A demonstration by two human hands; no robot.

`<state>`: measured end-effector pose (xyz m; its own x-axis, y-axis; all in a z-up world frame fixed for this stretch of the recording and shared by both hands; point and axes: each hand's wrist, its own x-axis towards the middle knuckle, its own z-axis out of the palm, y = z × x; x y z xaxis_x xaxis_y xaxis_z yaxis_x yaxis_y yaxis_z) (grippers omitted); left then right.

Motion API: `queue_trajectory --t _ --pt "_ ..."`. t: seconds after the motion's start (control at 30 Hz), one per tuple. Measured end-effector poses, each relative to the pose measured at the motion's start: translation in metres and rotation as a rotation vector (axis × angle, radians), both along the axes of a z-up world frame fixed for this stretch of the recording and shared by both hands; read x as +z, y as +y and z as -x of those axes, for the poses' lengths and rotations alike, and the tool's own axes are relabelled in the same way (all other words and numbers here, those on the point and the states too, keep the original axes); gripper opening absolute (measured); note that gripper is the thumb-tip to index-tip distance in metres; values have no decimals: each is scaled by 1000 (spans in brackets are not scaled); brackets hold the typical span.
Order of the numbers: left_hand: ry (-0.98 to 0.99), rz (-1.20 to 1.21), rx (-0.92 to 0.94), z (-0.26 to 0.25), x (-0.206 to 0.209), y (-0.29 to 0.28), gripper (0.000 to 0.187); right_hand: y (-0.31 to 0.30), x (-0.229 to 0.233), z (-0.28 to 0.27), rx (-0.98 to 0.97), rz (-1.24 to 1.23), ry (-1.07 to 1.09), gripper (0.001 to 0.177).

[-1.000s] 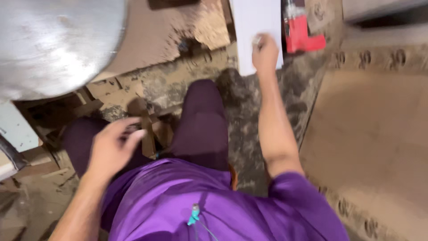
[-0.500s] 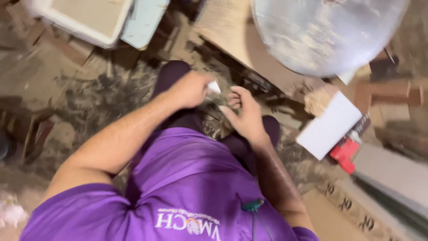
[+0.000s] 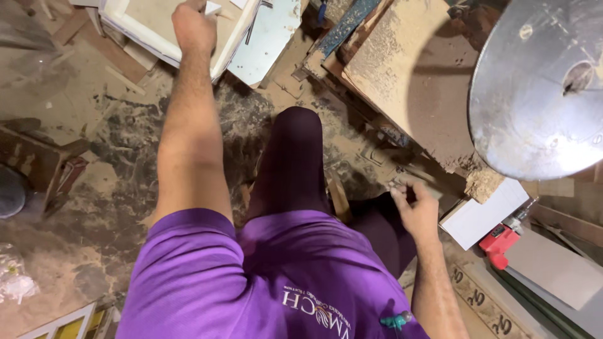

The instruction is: The person sands the edges of small white rectangular pieces on a rotating grinding wheel. They then pick up a larger white board with grid lines and sand its edges on the same wheel.

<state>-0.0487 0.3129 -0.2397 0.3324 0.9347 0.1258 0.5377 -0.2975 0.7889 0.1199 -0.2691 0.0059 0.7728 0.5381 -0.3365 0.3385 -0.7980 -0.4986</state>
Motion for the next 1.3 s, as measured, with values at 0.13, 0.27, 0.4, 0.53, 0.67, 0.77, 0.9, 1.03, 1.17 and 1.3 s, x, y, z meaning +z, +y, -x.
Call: queue_trajectory --t 0.13,0.27,0.4,0.53,0.67,0.77,0.9,1.03,1.17,1.3 --pt "114 56 -51 -13 -33 14 25 -11 -2 1 2 129 4 32" --pt "157 62 -95 -14 -44 17 26 -15 4 -3 32 157 5 35" --pt "64 47 -138 -10 -29 15 18 -8 4 -11 35 187 8 35" --pt "141 74 -144 -7 -33 9 14 -4 2 -13 71 211 3 37" --pt "43 164 -39 -13 -40 2 18 -4 3 -13 103 201 -15 39" --pt "-87 193 91 -12 -46 -5 16 -12 6 -13 71 208 -2 39" --pt "-102 32 7 7 -40 -7 20 -30 2 -26 33 199 -41 40" --pt "-64 69 -168 42 -8 -25 26 -87 -16 -41 -49 100 -155 30" --pt "-88 201 -298 74 46 -61 22 -178 -62 -61 -359 315 -137 34" --pt "-4 277 -513 89 95 -107 14 -235 -95 -53 -758 257 -170 38"
